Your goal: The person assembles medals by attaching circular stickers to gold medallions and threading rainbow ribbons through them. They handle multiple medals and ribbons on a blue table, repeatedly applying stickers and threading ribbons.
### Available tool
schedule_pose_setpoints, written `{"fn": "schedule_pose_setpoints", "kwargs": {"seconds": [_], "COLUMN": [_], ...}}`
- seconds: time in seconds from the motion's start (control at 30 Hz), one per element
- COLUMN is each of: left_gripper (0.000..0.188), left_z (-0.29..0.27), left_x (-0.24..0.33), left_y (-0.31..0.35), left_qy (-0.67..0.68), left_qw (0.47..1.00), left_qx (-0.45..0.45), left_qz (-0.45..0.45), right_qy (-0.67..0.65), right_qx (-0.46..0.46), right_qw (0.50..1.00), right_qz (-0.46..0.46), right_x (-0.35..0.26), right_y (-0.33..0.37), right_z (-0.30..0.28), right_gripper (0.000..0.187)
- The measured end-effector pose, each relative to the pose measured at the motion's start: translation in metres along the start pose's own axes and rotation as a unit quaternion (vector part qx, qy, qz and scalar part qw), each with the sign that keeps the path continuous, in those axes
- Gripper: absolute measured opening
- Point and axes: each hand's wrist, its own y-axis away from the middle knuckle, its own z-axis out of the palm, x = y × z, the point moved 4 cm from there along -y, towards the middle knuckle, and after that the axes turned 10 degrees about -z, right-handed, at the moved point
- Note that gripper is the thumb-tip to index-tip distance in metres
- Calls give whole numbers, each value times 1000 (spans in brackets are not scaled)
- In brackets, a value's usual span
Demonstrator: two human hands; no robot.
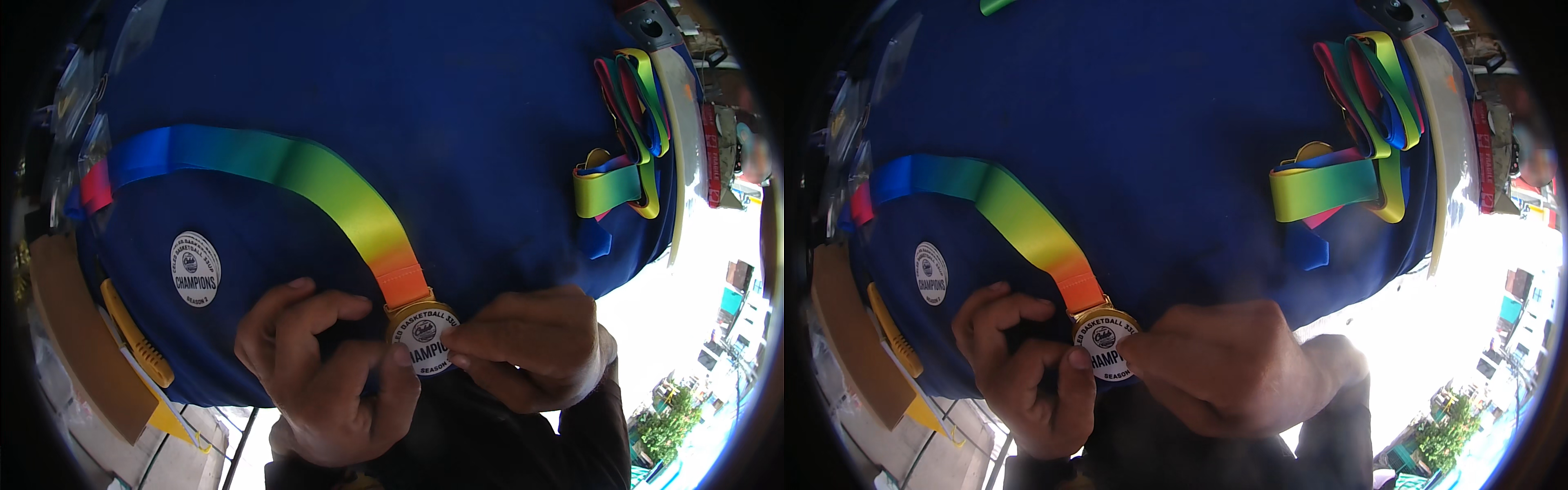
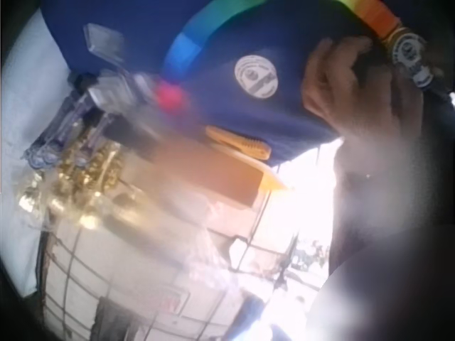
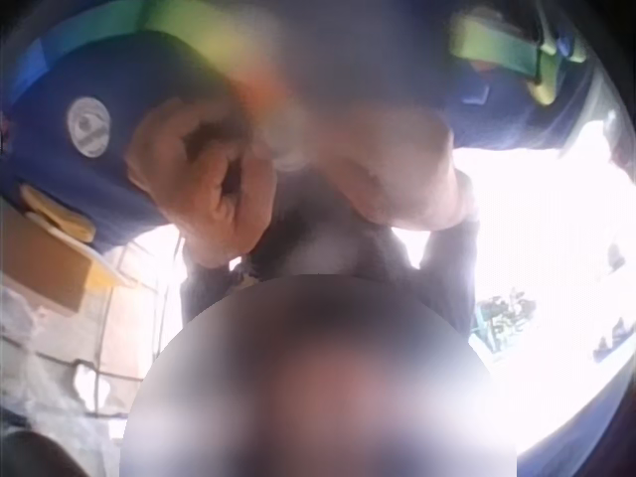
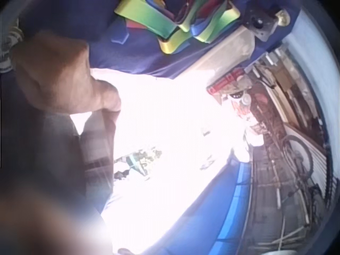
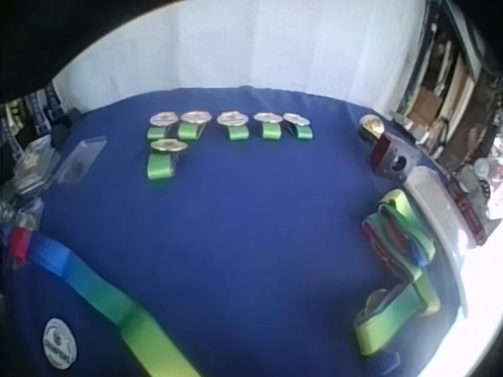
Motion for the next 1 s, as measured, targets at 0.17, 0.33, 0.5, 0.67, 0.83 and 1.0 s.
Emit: {"fn": "schedule_pose_setpoints", "kwargs": {"seconds": [0.17,0.33,0.5,0.67,0.83,1.0], "left_gripper": [31,31,31,15,14,14], "left_z": [1,0,1,3,3,1], "left_x": [0,0,1,-1,-2,-1], "left_y": [0,-1,-1,-3,-2,-2], "left_qy": [-2,-6,-8,21,26,37], "left_qw": [1000,1000,1000,999,999,998], "left_qx": [2,2,0,32,35,39], "left_qz": [5,0,-1,1,-9,-20], "right_qy": [11,8,12,12,19,24], "right_qx": [1,-2,-7,-6,1,-2], "right_qw": [1000,1000,1000,1000,1000,1000], "right_qz": [0,2,10,14,7,13], "right_x": [0,0,0,0,0,0], "right_y": [1,0,0,1,1,1], "right_z": [1,1,1,1,2,3], "right_gripper": [32,33,35,37,38,39]}}
